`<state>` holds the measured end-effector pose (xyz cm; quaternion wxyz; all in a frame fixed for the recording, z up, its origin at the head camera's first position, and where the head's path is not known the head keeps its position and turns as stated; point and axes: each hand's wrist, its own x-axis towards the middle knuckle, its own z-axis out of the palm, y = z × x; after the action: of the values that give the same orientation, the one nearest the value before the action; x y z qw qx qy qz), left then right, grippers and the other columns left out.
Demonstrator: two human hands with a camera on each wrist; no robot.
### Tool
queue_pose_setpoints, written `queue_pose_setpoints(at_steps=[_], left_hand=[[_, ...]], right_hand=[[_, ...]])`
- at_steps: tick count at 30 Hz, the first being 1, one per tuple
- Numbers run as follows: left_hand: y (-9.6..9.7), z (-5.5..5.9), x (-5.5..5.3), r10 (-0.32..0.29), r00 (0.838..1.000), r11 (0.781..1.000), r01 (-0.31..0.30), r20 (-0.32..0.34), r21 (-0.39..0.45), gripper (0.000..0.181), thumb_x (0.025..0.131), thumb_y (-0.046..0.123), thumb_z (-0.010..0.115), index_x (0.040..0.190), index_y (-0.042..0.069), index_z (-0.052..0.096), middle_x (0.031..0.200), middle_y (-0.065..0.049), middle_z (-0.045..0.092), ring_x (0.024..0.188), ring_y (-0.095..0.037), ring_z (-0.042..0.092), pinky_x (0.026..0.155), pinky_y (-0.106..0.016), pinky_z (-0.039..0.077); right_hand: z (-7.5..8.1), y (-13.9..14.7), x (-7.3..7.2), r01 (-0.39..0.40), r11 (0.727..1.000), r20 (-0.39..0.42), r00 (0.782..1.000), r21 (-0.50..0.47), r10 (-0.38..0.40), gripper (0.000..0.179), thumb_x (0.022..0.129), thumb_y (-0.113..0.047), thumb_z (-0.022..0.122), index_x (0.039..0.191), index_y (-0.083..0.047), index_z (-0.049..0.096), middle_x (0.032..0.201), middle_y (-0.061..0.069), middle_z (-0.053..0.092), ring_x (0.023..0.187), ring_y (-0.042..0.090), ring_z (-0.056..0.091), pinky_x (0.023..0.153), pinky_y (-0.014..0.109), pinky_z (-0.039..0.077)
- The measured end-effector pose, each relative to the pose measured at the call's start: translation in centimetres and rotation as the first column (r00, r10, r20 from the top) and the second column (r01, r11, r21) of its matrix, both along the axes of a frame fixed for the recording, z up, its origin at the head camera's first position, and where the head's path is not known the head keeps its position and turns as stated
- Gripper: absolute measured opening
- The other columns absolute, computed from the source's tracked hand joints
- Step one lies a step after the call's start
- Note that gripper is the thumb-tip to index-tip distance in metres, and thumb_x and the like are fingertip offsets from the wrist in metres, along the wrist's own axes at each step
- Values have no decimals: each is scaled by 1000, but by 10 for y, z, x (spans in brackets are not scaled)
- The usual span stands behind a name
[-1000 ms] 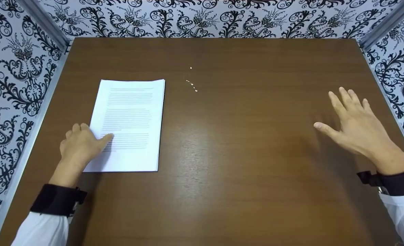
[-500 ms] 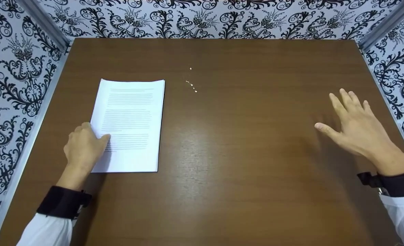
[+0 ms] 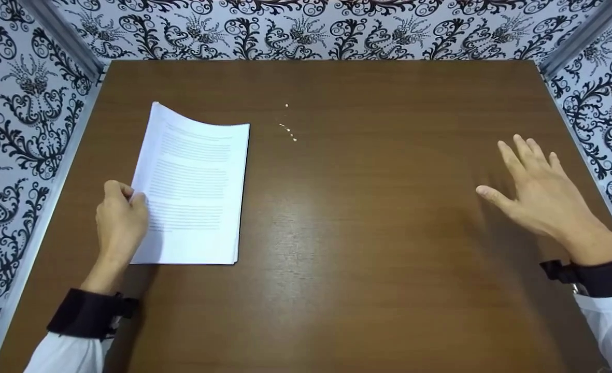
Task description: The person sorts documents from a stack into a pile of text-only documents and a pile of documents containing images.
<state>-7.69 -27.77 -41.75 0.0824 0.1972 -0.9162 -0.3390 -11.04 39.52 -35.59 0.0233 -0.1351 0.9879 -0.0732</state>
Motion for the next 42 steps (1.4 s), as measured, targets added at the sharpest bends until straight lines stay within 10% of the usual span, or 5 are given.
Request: queue_pose_setpoints(at_steps=[10,26,30,37,42], left_hand=[[17,19,1,-58,982,952,109,-180,287,49,100,-10,50,149,-7,46,119,-23,63,98,-20,58,80,-25,46],[123,69,1,-139,763,573,582,-631,577,52,91,-24,49,139,-4,54,104,-18,64,81,-18,63,65,-24,55],[146,78,4,-188,684,516,679,-705,521,51,91,-23,50,139,-8,52,103,-19,65,83,-22,67,68,-29,59],[176,86,12,-204,510,409,820,-836,400,43,95,-16,60,136,-18,46,111,-21,68,98,-29,69,80,-35,60],[189,79,13,-198,528,387,816,-826,429,37,98,-10,62,131,-18,48,108,-18,68,93,-26,68,78,-32,58]], right_hand=[[-1,-13,2,-15,998,5,1000,-59,15,90,106,-50,56,165,3,13,169,32,9,157,48,7,124,63,0],[-32,-137,13,-75,876,147,976,-476,163,73,108,-38,59,164,-3,28,168,20,30,155,38,26,125,56,19],[-44,-164,17,-17,702,253,926,-712,279,69,108,-25,59,161,6,27,161,27,38,149,43,37,122,56,28],[-45,-193,25,264,259,362,787,-929,499,99,101,-49,67,161,10,14,148,28,51,132,32,58,108,46,49],[-39,-205,30,253,18,243,904,-967,351,83,93,-30,82,149,12,40,127,15,71,109,25,72,93,39,59]])
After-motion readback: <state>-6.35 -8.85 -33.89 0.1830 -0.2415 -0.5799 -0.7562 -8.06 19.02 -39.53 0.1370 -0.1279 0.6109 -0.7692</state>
